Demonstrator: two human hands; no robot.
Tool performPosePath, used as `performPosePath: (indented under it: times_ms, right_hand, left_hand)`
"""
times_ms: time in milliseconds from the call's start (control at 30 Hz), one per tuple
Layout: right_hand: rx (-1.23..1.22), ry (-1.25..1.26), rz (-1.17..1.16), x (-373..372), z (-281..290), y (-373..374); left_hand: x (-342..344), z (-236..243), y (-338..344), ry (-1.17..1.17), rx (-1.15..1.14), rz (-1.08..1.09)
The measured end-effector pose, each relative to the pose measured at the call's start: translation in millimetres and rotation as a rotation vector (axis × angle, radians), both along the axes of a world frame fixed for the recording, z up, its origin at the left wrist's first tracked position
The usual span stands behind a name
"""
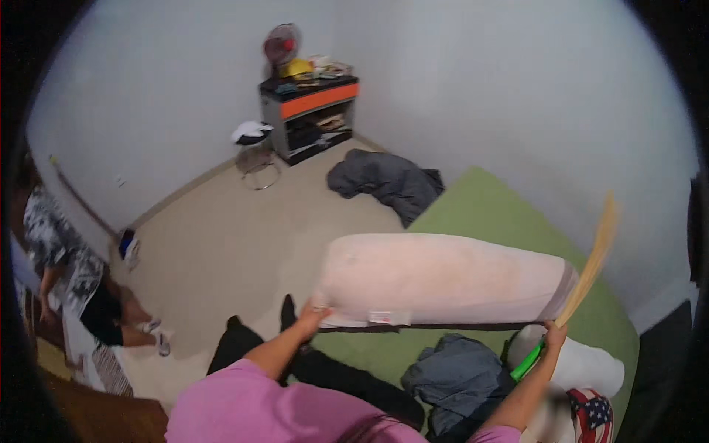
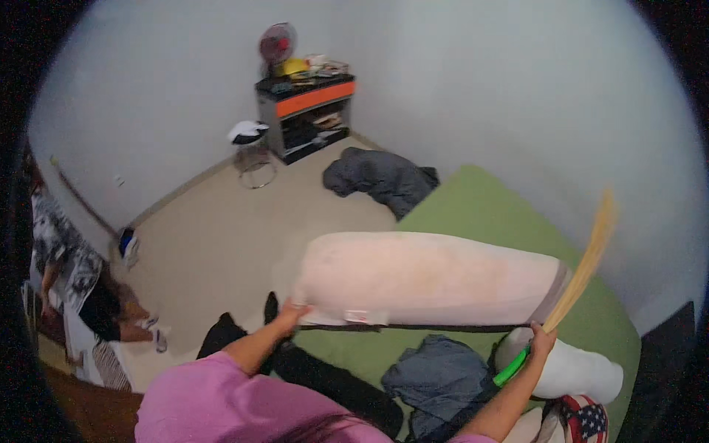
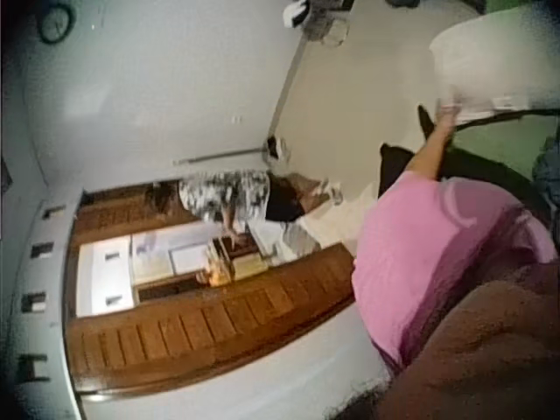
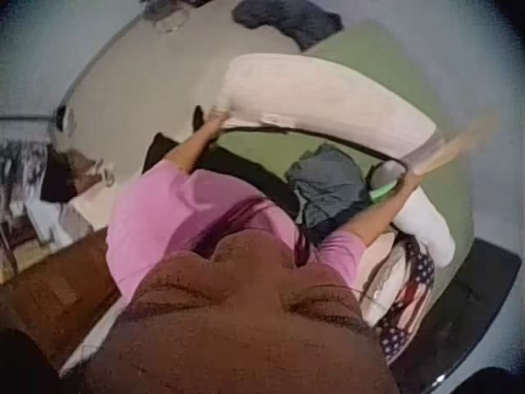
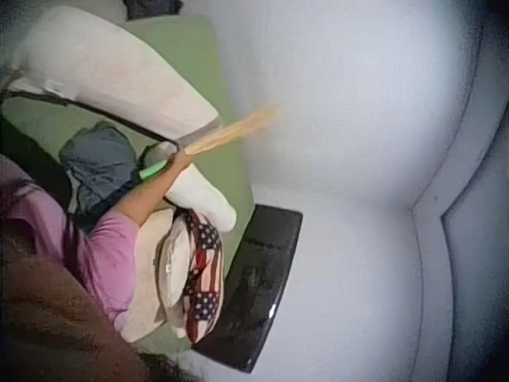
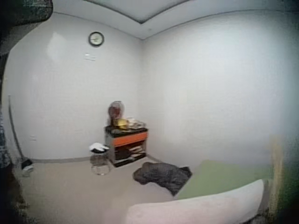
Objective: The person sits on a bed and uses a broom to repeatedly hit several pillows, including a US flag pillow and two cylindrical body pillows, to remove dust. The person then picks up a grey pillowcase and folds it.
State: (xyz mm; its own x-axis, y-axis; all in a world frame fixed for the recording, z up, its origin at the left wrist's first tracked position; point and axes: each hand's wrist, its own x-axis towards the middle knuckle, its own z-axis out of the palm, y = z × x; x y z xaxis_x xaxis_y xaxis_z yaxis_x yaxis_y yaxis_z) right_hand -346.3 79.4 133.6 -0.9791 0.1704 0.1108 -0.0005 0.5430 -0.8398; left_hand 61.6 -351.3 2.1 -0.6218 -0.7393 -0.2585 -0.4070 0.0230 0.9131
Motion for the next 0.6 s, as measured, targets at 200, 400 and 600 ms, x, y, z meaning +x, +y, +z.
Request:
performPosePath:
  times_ms: [200, 400, 600]
  right_hand:
    - [0.179, -0.279, 0.332, 85, -77, -95]
    - [0.875, -0.318, 1.142, 309, 20, -207]
    - [0.546, 0.07, 0.192, 161, 4, -105]
  left_hand:
    - [-15, 30, -25, 0.091, -0.103, 0.067]
    - [-6, -79, -45, 0.304, 0.029, 0.017]
    - [4, -15, -33, 0.094, 0.112, -0.181]
